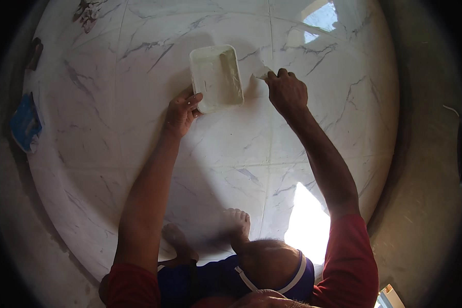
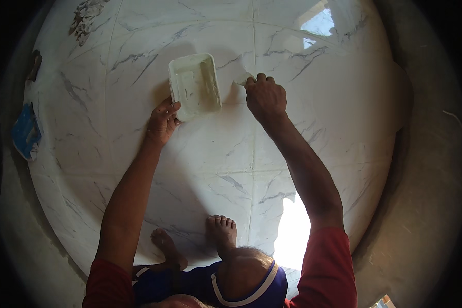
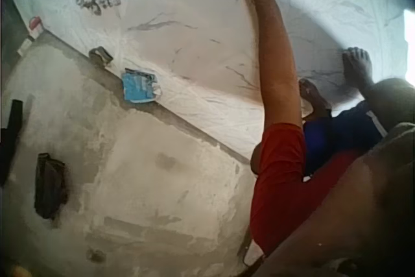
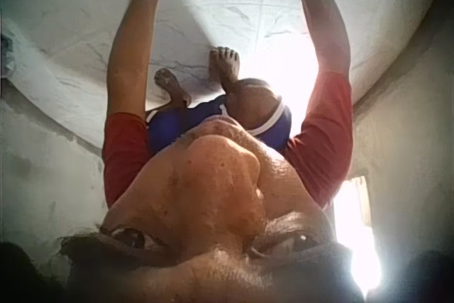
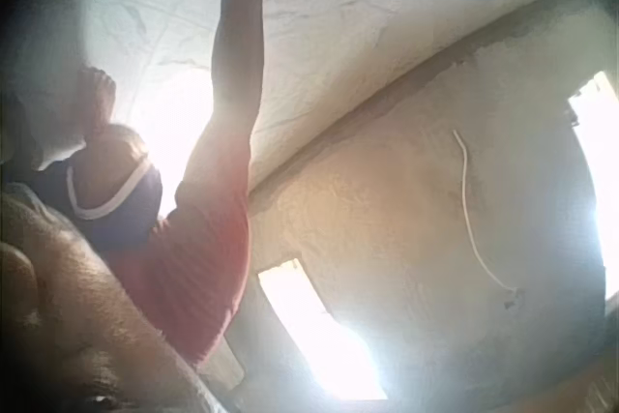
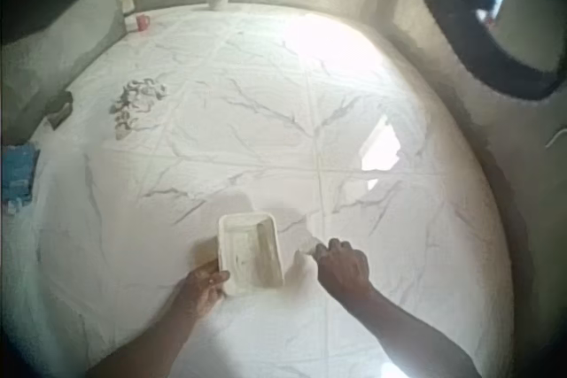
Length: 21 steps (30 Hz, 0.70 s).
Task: The person applies grout to the joints between floor tiles using a small scraper while holding a container of grouting material.
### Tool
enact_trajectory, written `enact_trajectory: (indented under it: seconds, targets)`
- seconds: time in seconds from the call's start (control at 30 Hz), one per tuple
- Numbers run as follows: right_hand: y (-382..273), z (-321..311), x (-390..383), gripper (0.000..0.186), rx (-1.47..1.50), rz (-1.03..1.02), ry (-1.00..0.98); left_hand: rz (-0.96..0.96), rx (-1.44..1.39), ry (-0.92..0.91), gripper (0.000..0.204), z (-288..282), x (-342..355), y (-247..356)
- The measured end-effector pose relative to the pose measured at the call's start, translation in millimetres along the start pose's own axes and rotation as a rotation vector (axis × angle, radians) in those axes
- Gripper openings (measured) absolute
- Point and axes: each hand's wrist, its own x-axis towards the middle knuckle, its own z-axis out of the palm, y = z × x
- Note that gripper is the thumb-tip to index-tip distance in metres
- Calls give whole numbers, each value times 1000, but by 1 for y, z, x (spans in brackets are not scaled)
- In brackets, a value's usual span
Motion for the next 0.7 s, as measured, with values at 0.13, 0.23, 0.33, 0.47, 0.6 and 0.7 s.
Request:
enact_trajectory:
  seconds: [0.13, 0.23, 0.33, 0.47, 0.6, 0.7]
  targets:
    - [19, -13, -67, 17, -12, -2, -126, 1, 10, 13, 69, -3, 3, -6]
    - [39, -31, -119, 19, 42, 61, -156, -32, 43, 31, 72, 0, -9, -3]
    - [38, -52, -154, 22, 170, 93, -92, -42, 67, 78, 72, 0, -45, -9]
    - [6, -68, -176, 26, 616, -92, 191, -126, 184, 121, 72, 10, -110, -12]
    - [-55, -83, -167, 23, 536, -492, 167, -180, 249, 84, 73, 24, -184, -15]
    - [-91, -91, -168, 17, 340, -638, -15, -224, 176, 95, 72, 36, -223, -16]
